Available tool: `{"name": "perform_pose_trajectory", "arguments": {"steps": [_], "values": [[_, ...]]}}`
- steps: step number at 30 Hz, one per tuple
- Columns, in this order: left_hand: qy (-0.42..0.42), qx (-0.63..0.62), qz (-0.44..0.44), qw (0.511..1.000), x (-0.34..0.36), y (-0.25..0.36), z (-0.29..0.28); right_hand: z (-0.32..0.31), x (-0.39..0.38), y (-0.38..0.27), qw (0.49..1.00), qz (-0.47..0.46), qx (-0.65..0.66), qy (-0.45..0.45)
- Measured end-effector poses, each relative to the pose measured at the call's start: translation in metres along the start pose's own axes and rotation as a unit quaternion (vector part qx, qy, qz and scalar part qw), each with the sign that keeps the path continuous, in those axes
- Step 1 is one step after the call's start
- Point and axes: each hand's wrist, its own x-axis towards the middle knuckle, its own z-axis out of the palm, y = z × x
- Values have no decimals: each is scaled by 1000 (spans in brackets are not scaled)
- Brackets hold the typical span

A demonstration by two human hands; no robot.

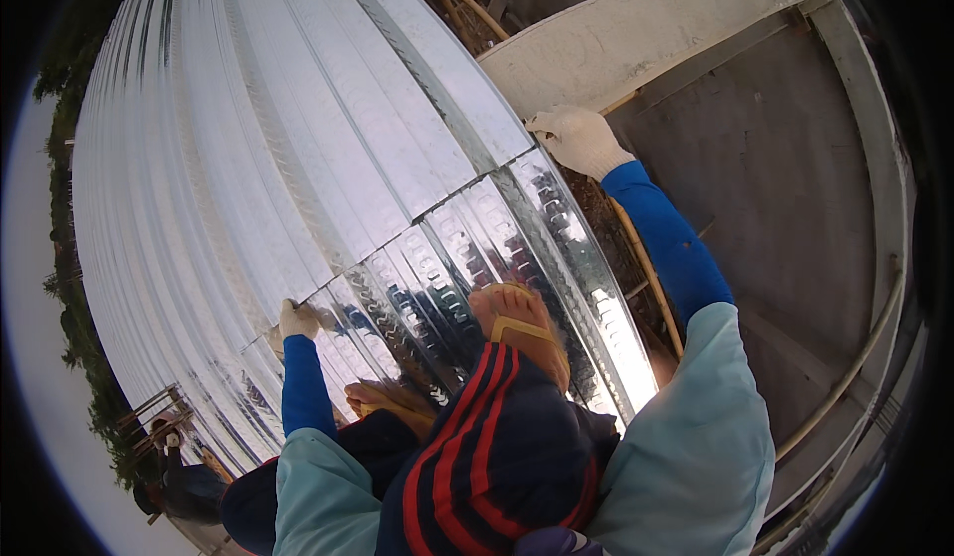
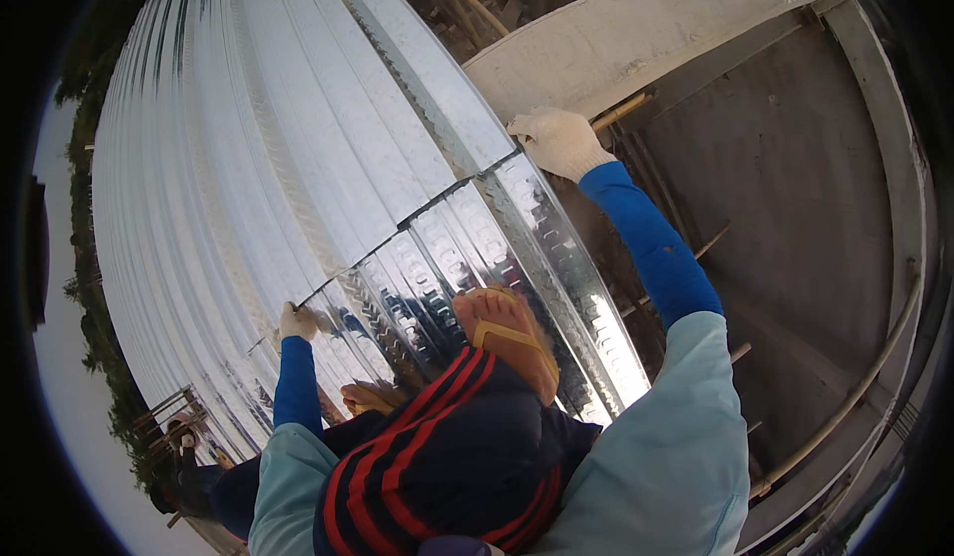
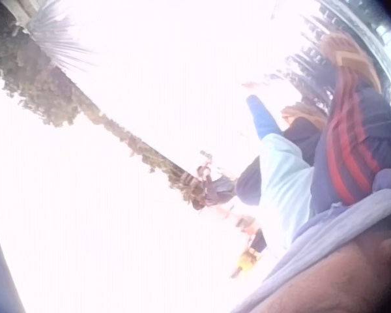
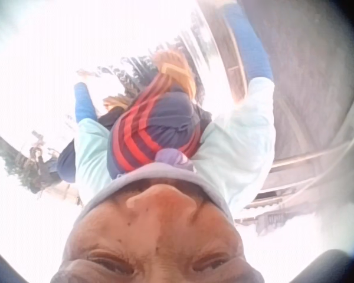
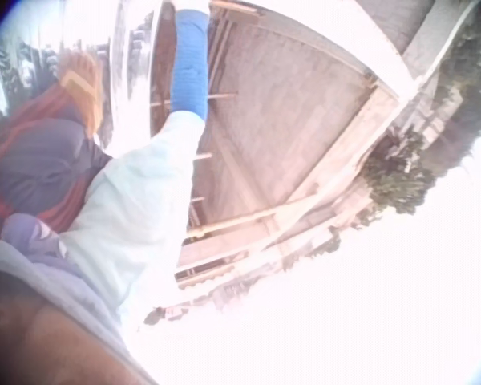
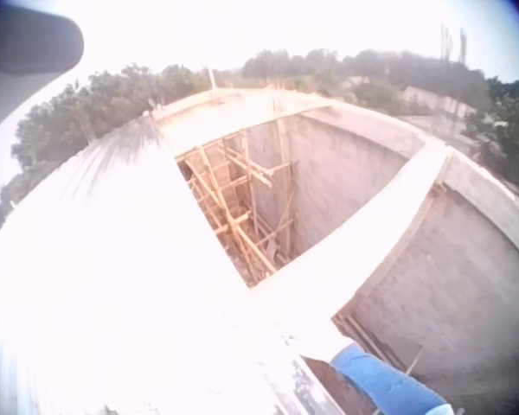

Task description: The person positions and aligns a large corrugated metal sheet on a roof structure, smoothing and adjusting it by hand. Another worker assists by holding and guiding the panel into place.

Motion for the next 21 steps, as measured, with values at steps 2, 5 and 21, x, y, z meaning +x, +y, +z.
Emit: {"name": "perform_pose_trajectory", "arguments": {"steps": [2,5,21], "values": [[33,301,116,946,-3,-2,7,13,-8,14,1000,17,5,1],[54,84,18,995,-11,0,14,20,-13,24,1000,26,-8,-12],[70,-199,-94,973,-28,23,43,6,-7,15,995,37,53,-73]]}}
